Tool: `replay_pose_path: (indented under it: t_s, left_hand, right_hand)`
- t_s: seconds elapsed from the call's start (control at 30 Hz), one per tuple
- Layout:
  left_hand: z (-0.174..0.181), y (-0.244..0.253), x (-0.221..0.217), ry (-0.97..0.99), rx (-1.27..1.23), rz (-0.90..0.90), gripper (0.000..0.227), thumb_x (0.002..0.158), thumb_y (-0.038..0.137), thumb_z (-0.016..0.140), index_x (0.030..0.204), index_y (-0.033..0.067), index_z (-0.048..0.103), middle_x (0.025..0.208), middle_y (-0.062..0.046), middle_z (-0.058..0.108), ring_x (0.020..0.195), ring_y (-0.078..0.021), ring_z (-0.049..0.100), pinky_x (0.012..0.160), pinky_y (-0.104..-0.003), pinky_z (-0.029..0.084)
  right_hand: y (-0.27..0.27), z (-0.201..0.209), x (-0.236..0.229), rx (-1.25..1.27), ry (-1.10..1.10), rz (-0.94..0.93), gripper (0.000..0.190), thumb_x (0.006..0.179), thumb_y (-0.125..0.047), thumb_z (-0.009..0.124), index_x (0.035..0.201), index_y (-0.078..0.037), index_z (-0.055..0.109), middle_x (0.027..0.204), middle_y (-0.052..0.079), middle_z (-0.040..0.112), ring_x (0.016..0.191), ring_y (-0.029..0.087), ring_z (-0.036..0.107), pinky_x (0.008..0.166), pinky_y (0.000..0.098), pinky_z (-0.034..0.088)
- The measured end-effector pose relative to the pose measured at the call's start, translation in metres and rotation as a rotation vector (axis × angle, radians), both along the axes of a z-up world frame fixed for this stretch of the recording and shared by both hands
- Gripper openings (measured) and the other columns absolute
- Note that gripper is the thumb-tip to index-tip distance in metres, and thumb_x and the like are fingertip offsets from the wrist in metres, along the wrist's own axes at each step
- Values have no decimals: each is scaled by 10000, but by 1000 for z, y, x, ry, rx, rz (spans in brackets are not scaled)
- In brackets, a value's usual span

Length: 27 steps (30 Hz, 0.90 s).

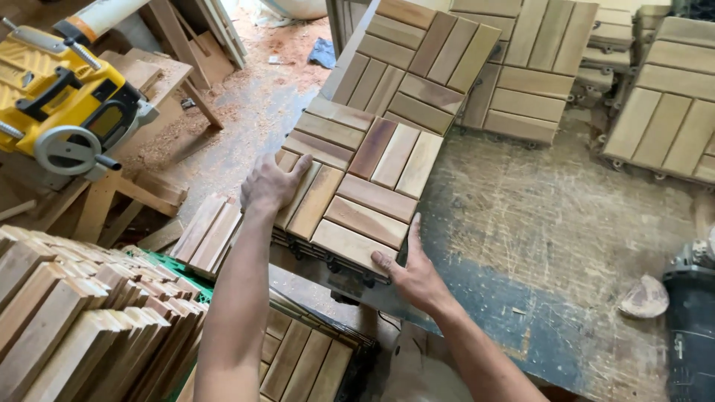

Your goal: The person arranges small rectangular wooden blocks into a square pattern on a workbench. They then use a handheld power sander to smooth the surface of the assembled wooden tile.

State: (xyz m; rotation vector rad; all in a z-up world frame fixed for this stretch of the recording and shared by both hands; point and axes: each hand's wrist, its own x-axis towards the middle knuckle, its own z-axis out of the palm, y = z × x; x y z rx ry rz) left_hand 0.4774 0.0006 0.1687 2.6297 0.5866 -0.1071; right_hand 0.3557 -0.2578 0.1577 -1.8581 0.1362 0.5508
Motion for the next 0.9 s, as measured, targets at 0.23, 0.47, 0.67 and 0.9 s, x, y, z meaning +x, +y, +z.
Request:
replay_pose_path:
  t_s: [0.23, 0.47, 0.67, 0.9]
  left_hand:
    - [-26, 10, 13, -45, 24, -26, 1004, 812, 945, 430, 1399, 137, 524, 1400, -127, 551, 1329, -361, 536, 1095, -550, 442]
    - [-32, -10, -18, -63, 222, -260, 983, 968, 795, 223, 1623, 62, 217, 1711, -183, 133, 1586, -351, 37, 1264, -596, 18]
    - [-11, -21, -45, -75, 214, -337, 1038, 909, 812, 296, 1609, 46, 261, 1698, -176, 201, 1580, -326, 133, 1273, -562, 54]
    - [-75, 38, -2, -51, 33, 139, 1154, 745, 1010, 421, 1430, 84, 503, 1384, -172, 591, 1355, -356, 501, 1124, -497, 389]
  right_hand:
    - [2, 12, -13, 10, -97, -16, 1017, 908, -512, 644, 1659, -75, 116, 1678, 267, 197, 1542, 460, 170, 1236, 609, 231]
    - [25, 2, -18, -33, -230, -10, 1009, 1004, -477, 538, 1625, 0, -99, 1674, 334, -37, 1542, 499, 16, 1250, 609, 101]
    - [18, -31, -2, 25, -50, -140, 1084, 917, -654, 526, 1659, -190, -114, 1689, 256, 98, 1538, 444, 175, 1252, 591, 204]
    - [32, -57, 5, 151, -19, -358, 1003, 942, -519, 613, 1679, -132, 53, 1626, 278, 303, 1514, 410, 314, 1213, 536, 302]
